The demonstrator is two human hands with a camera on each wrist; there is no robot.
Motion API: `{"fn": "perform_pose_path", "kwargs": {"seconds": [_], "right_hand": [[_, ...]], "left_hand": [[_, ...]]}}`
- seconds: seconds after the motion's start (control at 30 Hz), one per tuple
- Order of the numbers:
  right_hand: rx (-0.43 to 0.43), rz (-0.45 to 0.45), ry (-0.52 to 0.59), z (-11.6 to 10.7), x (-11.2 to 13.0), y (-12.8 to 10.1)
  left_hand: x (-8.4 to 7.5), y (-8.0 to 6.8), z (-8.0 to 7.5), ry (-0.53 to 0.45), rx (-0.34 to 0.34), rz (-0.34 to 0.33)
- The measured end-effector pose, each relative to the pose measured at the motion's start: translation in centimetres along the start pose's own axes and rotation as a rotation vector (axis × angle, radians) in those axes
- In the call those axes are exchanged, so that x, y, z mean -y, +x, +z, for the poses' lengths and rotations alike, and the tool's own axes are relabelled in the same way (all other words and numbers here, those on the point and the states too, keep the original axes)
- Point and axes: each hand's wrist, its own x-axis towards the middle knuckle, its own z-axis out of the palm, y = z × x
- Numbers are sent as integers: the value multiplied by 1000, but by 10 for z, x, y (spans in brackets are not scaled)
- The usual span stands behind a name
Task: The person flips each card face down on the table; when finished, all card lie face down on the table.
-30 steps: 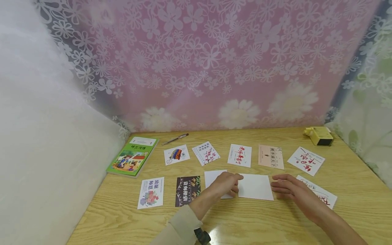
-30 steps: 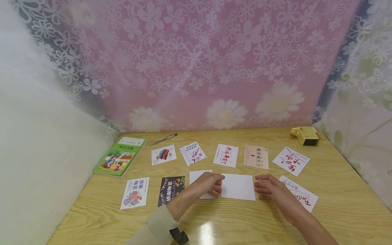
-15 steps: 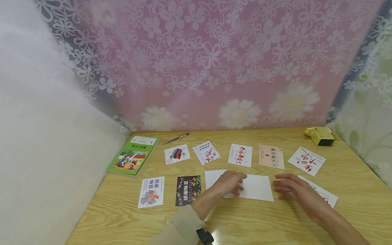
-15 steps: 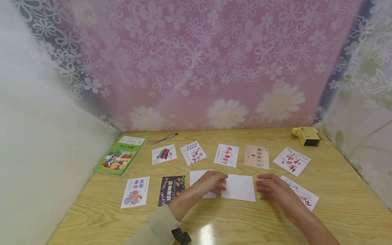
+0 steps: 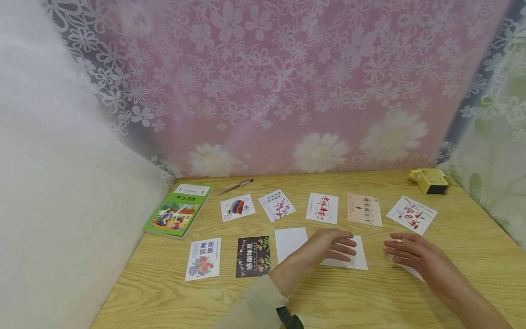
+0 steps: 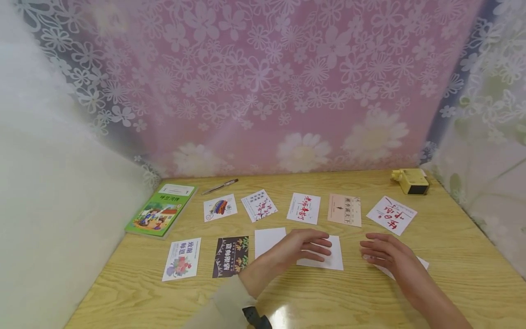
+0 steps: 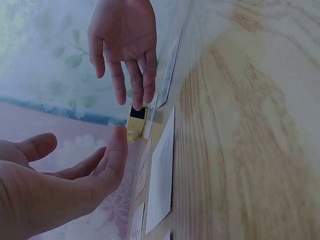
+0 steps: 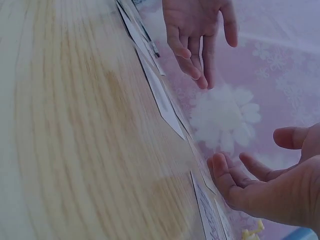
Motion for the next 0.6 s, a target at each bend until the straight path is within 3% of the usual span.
{"fn": "perform_pose_path", "kwargs": {"seconds": [0.17, 0.37, 0.6], "right_hand": [[-73, 67, 0, -14, 3, -11], [-142, 21, 25, -28, 2, -25], [-323, 32, 163, -36, 0, -44]], "left_hand": [[-1, 9, 14, -48, 20, -14], [1, 21, 27, -89, 13, -14], [5, 37, 45, -110, -9, -33]]}}
